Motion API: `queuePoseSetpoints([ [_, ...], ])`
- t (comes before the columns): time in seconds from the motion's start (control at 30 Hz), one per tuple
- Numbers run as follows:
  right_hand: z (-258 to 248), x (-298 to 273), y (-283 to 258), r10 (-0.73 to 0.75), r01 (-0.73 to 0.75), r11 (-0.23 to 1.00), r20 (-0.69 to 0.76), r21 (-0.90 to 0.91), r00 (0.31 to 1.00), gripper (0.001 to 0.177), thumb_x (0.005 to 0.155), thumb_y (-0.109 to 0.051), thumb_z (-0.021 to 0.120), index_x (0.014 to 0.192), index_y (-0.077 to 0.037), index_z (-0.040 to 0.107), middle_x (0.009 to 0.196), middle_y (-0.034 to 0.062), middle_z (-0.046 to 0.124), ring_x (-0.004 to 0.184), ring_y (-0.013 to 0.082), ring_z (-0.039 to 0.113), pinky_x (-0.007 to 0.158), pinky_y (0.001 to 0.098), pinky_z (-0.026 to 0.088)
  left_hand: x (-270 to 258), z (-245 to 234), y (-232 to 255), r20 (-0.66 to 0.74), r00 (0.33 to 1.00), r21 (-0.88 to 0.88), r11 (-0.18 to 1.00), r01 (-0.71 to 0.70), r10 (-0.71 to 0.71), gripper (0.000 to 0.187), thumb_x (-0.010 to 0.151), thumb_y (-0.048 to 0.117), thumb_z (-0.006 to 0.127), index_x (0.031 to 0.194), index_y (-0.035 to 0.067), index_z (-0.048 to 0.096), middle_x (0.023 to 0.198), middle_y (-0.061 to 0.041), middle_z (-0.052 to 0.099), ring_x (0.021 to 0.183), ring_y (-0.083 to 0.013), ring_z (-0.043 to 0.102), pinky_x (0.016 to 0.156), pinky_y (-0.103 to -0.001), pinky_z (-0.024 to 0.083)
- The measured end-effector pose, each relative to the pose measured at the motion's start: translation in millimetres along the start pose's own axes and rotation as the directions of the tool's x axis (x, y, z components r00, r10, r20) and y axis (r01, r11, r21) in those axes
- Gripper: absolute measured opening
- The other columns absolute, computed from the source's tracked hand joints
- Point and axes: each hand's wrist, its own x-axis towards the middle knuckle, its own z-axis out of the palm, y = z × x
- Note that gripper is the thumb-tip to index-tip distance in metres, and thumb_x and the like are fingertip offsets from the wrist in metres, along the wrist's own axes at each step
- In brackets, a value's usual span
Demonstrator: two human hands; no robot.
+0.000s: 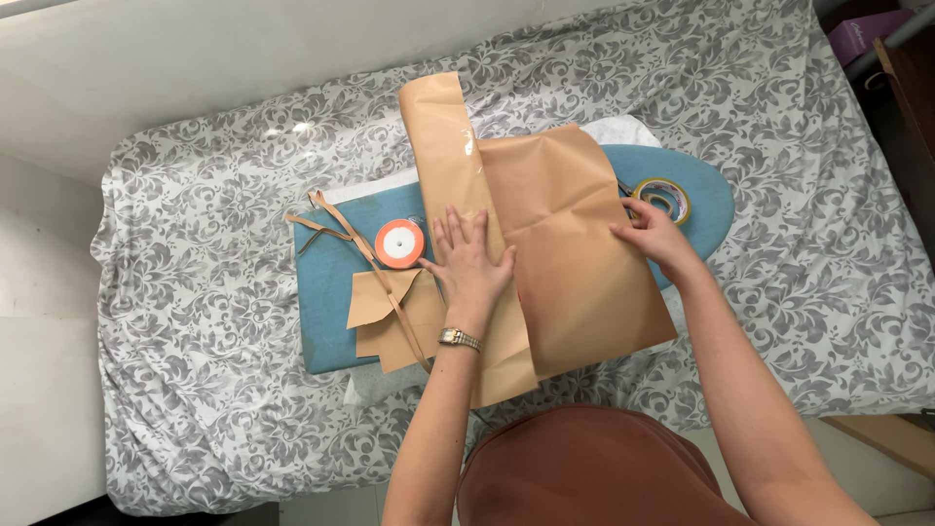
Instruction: The person wraps a long cylindrical object with brown paper on a blue ironing board. They fold the paper around the object, smooth the edges, and secure the seam with multiple pieces of yellow tape cut with scissors. The wrapped item remains on the ironing board at the end.
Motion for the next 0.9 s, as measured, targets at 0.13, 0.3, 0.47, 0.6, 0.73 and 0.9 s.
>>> queuePoseSetpoints([
  [0.13,-1.9,10.9,22.5,-0.055,0.050,0.992,-0.039,-0.117,0.998,0.066,0.089,-0.010,0.069,0.151,-0.001,0.048,0.097,0.0125,0.076,0.083,0.0154,0.070,0.074,0.0296,0.053,1.4,-6.0,5.6,0.038,0.999,-0.062,0.997,0.041,-0.039,0.083,0.076,0.039,0.076,0.151,0.027,0.042,0.168,-0.015,0.016,0.153,-0.0399,0.015,0.099,-0.079,0.036],
  [0.3,-8.8,18.2,39.8,-0.118,0.075,0.957,-0.141,-0.280,0.983,0.067,0.087,-0.008,0.072,0.150,-0.002,0.050,0.098,0.0114,0.076,0.085,0.0141,0.071,0.077,0.0291,0.054,4.5,-9.1,1.2,0.110,0.992,-0.046,0.996,0.074,-0.068,0.086,0.077,0.039,0.077,0.153,0.028,0.040,0.167,-0.014,0.016,0.152,-0.0386,0.015,0.100,-0.079,0.035],
  [0.47,-4.5,2.7,13.5,0.023,-0.022,1.000,-0.028,0.017,0.999,0.067,0.088,-0.009,0.071,0.151,-0.007,0.049,0.091,0.0049,0.073,0.075,0.0098,0.067,0.064,0.0267,0.051,0.4,6.1,6.6,0.075,0.997,0.094,0.995,-0.022,0.015,0.092,0.081,0.048,0.076,0.158,0.025,0.032,0.165,-0.017,0.013,0.151,-0.0395,0.011,0.100,-0.082,0.031],
  [0.6,9.5,-14.3,-32.2,0.040,-0.042,0.998,0.066,0.040,0.997,0.064,0.090,-0.011,0.071,0.152,-0.010,0.054,0.080,0.0005,0.064,0.060,0.0058,0.055,0.050,0.0254,0.041,-4.3,7.9,4.9,0.101,0.995,0.030,0.999,-0.026,0.023,0.084,0.088,0.052,0.069,0.158,0.025,0.031,0.168,-0.015,0.011,0.154,-0.0375,0.010,0.099,-0.078,0.035],
  [0.73,37.8,-28.3,-72.6,0.010,-0.012,1.000,0.134,0.010,0.991,0.067,0.089,-0.010,0.068,0.152,-0.011,0.048,0.075,0.0018,0.064,0.049,0.0087,0.052,0.043,0.0271,0.041,-2.7,-6.6,-7.2,0.030,1.000,-0.167,0.986,0.002,0.003,0.076,0.091,0.044,0.069,0.156,0.024,0.036,0.169,-0.015,0.015,0.156,-0.0376,0.013,0.102,-0.074,0.038],
  [0.9,72.2,-40.0,-110.1,-0.040,0.047,0.999,0.231,-0.026,0.972,0.068,0.089,-0.007,0.066,0.153,-0.010,0.044,0.073,0.0045,0.063,0.047,0.0101,0.056,0.040,0.0271,0.042,-6.0,-16.3,-17.6,0.029,0.998,-0.280,0.958,0.058,-0.052,0.068,0.088,0.032,0.075,0.149,0.023,0.046,0.166,-0.022,0.015,0.150,-0.0460,0.013,0.109,-0.063,0.036],
])
